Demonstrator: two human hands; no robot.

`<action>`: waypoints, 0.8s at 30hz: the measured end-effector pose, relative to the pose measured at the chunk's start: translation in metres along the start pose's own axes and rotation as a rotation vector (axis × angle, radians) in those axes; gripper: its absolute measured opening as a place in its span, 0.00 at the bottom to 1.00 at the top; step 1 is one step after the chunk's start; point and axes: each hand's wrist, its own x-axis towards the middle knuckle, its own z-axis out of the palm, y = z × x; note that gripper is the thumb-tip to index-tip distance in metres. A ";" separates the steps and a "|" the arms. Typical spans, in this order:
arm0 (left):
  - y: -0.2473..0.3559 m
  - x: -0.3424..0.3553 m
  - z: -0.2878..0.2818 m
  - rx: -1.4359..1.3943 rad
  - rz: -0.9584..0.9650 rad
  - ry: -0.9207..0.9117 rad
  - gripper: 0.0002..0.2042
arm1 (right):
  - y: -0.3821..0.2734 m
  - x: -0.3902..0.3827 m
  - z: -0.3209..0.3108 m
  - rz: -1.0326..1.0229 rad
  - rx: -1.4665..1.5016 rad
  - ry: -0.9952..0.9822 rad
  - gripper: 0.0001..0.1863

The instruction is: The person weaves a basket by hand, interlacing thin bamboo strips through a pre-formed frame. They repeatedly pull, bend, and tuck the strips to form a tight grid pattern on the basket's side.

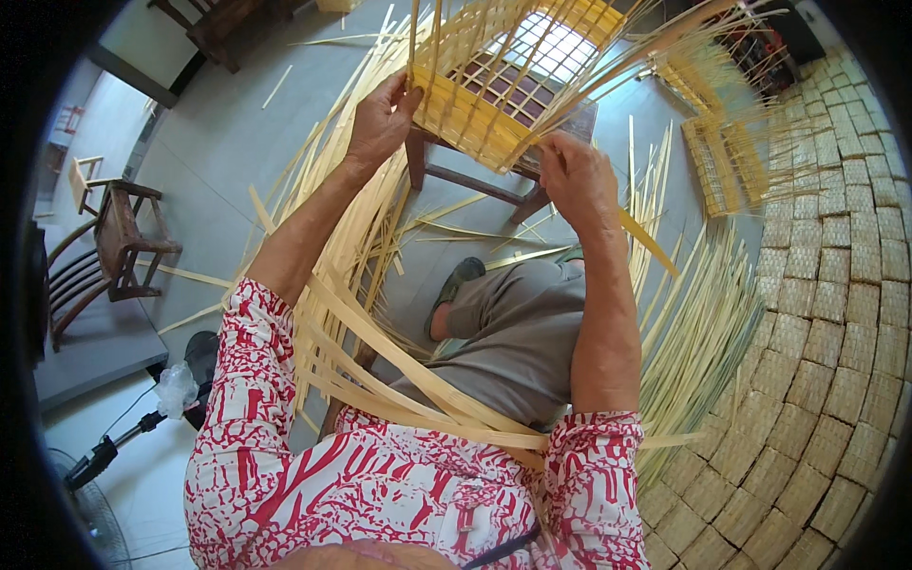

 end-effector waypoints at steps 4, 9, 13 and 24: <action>-0.010 0.001 -0.004 0.157 0.266 0.120 0.20 | -0.003 0.002 0.009 -0.083 -0.073 0.081 0.09; -0.009 -0.001 -0.003 0.197 0.221 0.073 0.21 | 0.001 -0.003 0.016 -0.033 0.021 0.107 0.09; -0.019 0.001 -0.012 0.231 0.227 0.109 0.20 | 0.000 -0.001 0.010 -0.077 0.007 0.085 0.08; 0.099 -0.023 0.038 0.289 0.682 -0.434 0.14 | 0.006 -0.002 0.021 -0.147 -0.037 0.198 0.09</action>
